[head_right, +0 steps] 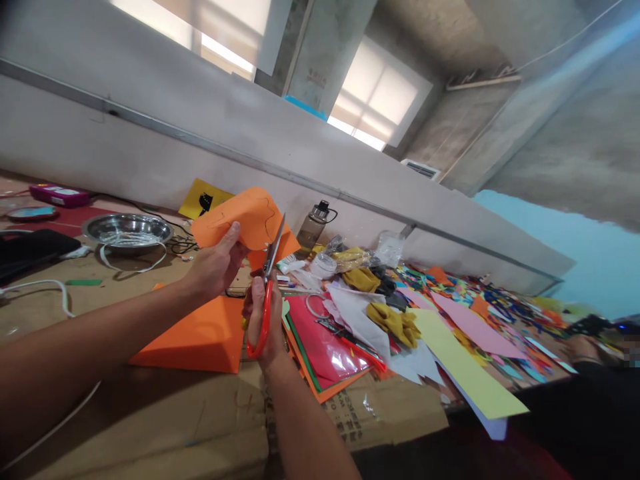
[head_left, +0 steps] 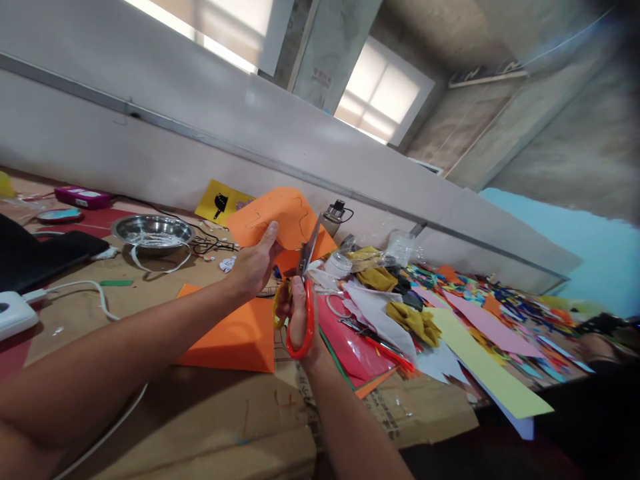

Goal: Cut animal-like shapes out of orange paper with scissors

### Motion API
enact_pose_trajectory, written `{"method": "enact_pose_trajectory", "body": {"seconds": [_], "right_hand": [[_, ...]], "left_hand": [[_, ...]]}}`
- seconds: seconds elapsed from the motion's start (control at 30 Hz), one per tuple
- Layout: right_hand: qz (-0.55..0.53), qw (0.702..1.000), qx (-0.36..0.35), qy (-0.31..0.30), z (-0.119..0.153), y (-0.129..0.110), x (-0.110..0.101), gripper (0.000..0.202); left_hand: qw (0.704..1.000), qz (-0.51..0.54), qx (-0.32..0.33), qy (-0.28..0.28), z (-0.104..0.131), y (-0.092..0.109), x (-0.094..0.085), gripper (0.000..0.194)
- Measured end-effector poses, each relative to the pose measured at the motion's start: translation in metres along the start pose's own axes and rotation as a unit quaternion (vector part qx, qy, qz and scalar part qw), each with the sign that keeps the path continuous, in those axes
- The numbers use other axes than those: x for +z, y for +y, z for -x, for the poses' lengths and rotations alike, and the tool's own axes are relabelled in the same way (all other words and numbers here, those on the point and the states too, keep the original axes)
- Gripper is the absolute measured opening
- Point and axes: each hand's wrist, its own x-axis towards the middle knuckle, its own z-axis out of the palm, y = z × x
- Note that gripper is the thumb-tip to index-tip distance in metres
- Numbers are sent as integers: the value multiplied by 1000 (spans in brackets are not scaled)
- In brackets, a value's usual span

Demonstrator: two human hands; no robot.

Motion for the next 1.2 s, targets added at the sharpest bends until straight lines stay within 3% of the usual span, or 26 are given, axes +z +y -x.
{"method": "enact_pose_trajectory", "body": {"seconds": [0.33, 0.57, 1.2], "right_hand": [[-55, 996, 53, -40, 2, -7, 2, 49], [-60, 992, 107, -37, 1, -17, 6, 59], [-83, 991, 98, -43, -1, -11, 3, 57]], "left_hand": [[999, -33, -17, 11, -14, 21, -2, 15], [998, -61, -32, 16, -21, 25, -8, 9], [997, -57, -47, 14, -17, 24, -6, 9]]}}
